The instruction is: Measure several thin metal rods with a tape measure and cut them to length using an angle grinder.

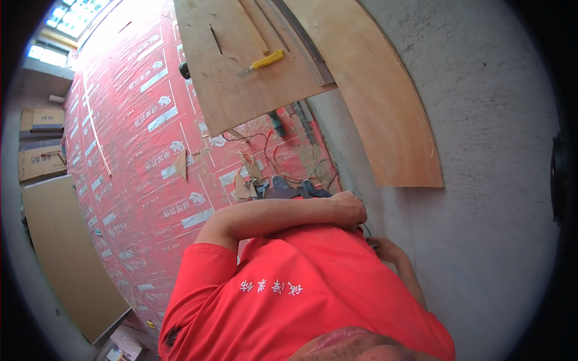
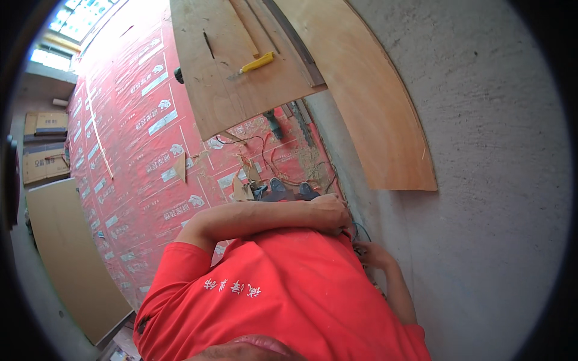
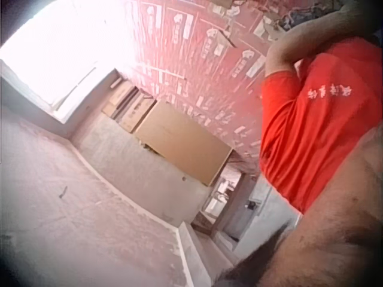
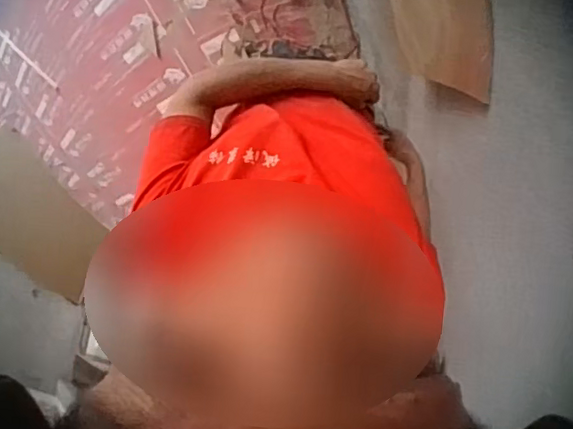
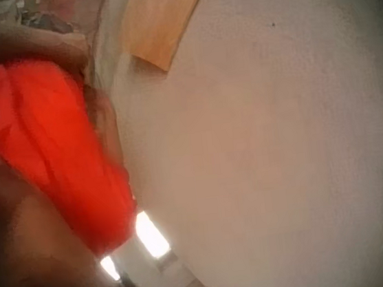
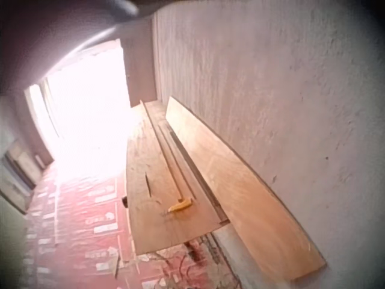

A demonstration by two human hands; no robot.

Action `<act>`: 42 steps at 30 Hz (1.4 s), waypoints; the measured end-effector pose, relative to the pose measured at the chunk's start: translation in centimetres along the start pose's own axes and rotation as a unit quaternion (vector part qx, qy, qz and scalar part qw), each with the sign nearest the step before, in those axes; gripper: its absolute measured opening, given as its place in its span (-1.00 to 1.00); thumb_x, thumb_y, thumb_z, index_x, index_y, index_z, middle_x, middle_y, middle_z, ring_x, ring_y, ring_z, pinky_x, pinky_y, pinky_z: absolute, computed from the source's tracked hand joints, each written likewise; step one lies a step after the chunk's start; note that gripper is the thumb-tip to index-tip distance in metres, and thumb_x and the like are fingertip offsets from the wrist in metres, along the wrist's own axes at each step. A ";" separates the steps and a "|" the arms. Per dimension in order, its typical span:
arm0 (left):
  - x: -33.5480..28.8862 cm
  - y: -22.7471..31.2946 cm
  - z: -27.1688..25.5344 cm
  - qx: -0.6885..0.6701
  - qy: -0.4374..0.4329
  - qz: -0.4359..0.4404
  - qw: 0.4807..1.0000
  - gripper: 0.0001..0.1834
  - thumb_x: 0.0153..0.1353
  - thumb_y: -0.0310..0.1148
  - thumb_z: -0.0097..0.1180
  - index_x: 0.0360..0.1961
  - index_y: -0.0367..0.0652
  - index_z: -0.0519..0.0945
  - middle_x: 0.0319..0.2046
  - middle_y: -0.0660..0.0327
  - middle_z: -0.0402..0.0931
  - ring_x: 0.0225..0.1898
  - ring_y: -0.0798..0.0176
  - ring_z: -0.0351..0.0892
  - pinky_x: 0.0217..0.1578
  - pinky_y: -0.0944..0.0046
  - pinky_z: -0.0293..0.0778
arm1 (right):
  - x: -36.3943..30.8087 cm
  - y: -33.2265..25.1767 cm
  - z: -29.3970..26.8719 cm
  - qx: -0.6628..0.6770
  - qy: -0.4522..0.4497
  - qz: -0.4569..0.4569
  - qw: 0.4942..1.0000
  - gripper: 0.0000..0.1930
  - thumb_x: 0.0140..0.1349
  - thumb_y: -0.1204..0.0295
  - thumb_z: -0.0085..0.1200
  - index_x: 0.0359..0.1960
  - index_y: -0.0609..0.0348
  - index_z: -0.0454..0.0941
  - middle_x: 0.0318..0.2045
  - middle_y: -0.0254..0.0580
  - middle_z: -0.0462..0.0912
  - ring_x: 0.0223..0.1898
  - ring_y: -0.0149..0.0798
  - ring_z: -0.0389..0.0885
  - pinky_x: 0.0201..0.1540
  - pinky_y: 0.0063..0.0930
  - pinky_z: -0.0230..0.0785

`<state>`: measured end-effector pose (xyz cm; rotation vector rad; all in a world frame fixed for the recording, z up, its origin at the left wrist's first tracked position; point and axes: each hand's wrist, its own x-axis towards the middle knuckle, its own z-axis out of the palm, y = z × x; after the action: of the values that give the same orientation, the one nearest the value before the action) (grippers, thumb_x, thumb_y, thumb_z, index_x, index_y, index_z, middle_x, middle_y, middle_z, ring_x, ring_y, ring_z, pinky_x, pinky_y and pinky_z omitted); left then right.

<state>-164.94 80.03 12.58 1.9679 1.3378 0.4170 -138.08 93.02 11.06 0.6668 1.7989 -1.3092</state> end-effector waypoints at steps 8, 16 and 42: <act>-12.2 -5.9 0.8 -0.257 0.427 -0.171 0.850 -0.77 0.20 -0.25 0.14 -0.22 -0.15 0.64 -0.37 0.18 0.59 -0.38 0.24 0.59 -0.34 0.24 0.50 | 11.0 -15.0 -12.8 -0.039 0.222 -0.115 0.967 -0.56 0.12 0.31 0.21 0.01 0.29 0.54 -0.13 -0.11 0.65 -0.09 -0.26 0.61 0.03 -0.37 0.44; -30.9 -4.9 9.9 -0.488 0.652 -0.463 0.351 -0.74 0.22 -0.17 0.18 -0.28 -0.15 0.55 -0.50 0.34 0.42 -0.55 0.46 0.41 -0.57 0.43 0.35 | 33.4 -32.0 -25.7 -0.185 0.363 -0.192 0.893 -0.60 0.11 0.28 0.14 -0.06 0.26 0.59 -0.10 0.10 0.64 -0.04 -0.03 0.63 0.03 -0.26 0.44; -22.1 -2.8 14.2 -0.466 0.840 -0.217 -0.173 -0.80 0.30 -0.18 0.06 -0.20 -0.06 0.47 -0.39 0.32 0.47 -0.38 0.28 0.52 -0.44 0.10 0.54 | 47.4 -42.5 -30.9 -0.373 0.411 -0.050 0.830 -0.73 0.23 0.42 -0.11 -0.25 0.24 0.67 -0.20 0.12 0.67 -0.11 0.10 0.66 -0.07 -0.07 0.52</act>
<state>-167.20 55.31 3.41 1.6059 -0.8792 -2.2865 -206.30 106.56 -1.76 0.7256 2.8190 -0.2246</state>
